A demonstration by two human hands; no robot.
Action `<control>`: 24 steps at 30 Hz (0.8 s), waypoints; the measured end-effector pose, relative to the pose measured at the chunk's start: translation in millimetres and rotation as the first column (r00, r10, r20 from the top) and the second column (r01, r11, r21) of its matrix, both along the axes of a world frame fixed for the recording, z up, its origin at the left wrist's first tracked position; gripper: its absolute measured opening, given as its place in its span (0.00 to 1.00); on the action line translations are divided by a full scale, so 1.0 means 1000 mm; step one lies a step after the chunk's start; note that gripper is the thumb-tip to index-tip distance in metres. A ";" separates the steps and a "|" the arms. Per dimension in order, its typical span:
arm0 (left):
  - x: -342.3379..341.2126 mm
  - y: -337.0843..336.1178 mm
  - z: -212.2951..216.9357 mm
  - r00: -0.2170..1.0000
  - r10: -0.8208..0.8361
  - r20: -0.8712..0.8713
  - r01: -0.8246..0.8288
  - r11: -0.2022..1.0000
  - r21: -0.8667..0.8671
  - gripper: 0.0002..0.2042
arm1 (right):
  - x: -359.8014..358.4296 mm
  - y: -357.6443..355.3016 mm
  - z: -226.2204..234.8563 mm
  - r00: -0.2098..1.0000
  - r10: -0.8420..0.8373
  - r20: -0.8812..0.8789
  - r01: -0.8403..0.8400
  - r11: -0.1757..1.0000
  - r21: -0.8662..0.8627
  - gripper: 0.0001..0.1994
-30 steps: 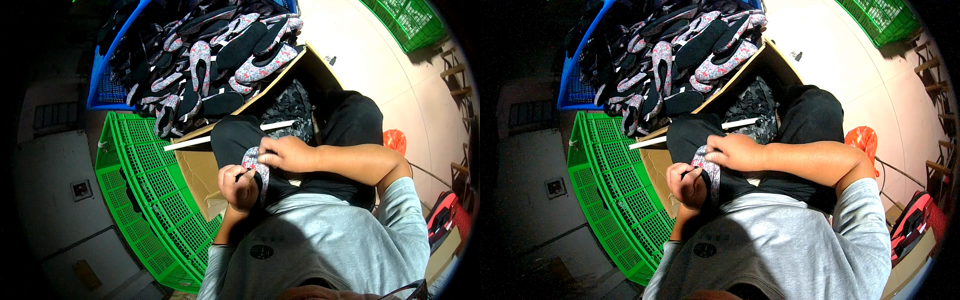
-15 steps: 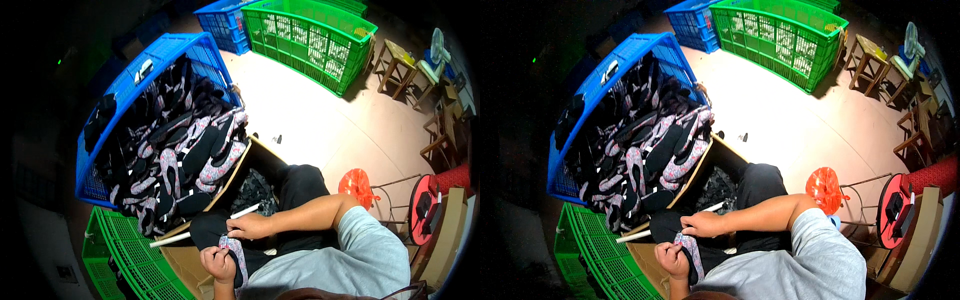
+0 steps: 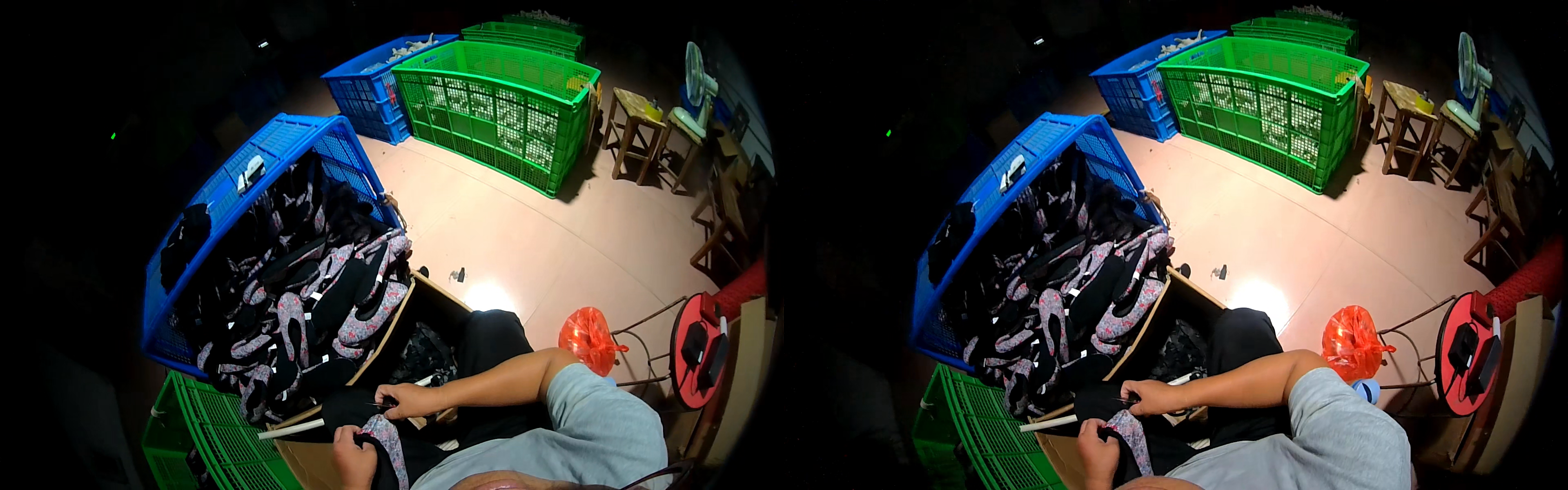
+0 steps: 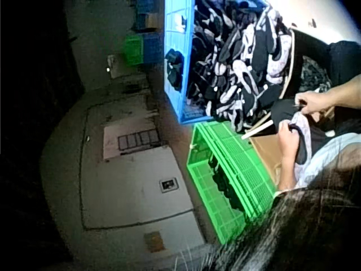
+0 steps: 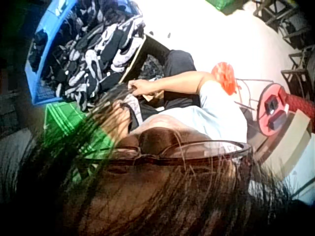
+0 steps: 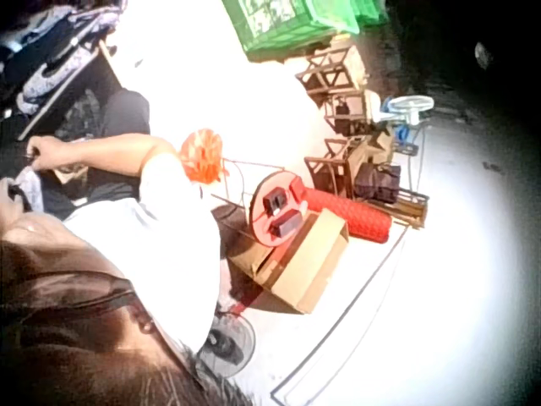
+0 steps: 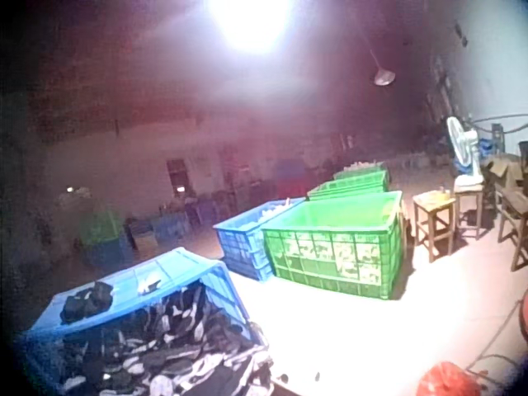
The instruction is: The person sits on the floor and sews the sole onto the upper part of a slipper using a needle and thread. They pull the thread tight to secure the sole, then place the finished slipper into a green crate. The person repeats this process with another slipper from a blue crate.
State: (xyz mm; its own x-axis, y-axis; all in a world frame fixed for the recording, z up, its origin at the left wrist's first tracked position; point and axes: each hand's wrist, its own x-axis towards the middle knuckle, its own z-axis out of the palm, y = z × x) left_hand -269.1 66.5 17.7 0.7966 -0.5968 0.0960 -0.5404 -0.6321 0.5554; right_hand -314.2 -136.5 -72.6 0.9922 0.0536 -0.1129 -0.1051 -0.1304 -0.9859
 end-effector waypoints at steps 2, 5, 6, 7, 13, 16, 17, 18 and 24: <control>0.003 -0.003 0.011 0.996 0.036 0.075 -0.041 0.997 0.059 0.11 | 0.004 0.001 0.008 0.999 0.007 0.032 -0.010 0.995 0.103 0.22; 0.013 -0.012 0.019 0.989 0.026 0.145 -0.053 0.981 0.185 0.10 | 0.005 -0.003 0.022 0.987 0.009 0.159 -0.012 1.000 0.015 0.30; 0.015 -0.017 0.022 0.994 0.040 0.105 -0.064 0.969 0.238 0.11 | 0.003 -0.005 0.029 0.988 0.019 0.154 -0.018 1.000 -0.012 0.32; 0.018 -0.023 0.024 0.995 0.039 0.095 -0.060 0.970 0.234 0.11 | 0.003 -0.005 0.030 0.986 0.019 0.163 -0.016 1.000 -0.018 0.34; 0.028 -0.046 0.024 0.995 0.066 0.073 -0.075 0.988 0.132 0.10 | 0.005 0.000 0.035 0.970 0.027 0.243 -0.012 0.998 -0.063 0.40; 0.025 -0.056 0.021 0.995 0.067 0.071 -0.075 0.990 0.116 0.11 | 0.008 0.003 0.027 0.983 -0.045 0.179 0.055 0.997 -0.054 0.38; 0.023 -0.059 0.020 0.997 0.066 0.050 -0.070 0.994 0.088 0.11 | 0.011 0.004 0.021 0.981 -0.076 0.176 0.084 0.996 -0.035 0.37; 0.019 -0.059 0.019 0.999 0.045 0.029 -0.047 0.998 0.051 0.11 | 0.012 0.009 0.023 0.984 -0.133 0.122 0.141 0.988 -0.063 0.36; 0.012 -0.051 0.023 0.960 -0.014 0.280 -0.016 0.995 0.103 0.12 | 0.031 0.022 0.003 0.984 -0.150 0.096 0.166 0.968 -0.188 0.27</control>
State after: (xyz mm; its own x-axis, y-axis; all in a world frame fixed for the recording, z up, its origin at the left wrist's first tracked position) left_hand -256.8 15.2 40.8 0.7473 -0.6144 0.2531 -0.6642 -0.6787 0.3134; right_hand -282.7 -114.9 -69.9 0.9925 -0.1196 -0.0247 -0.0608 -0.3083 -0.9493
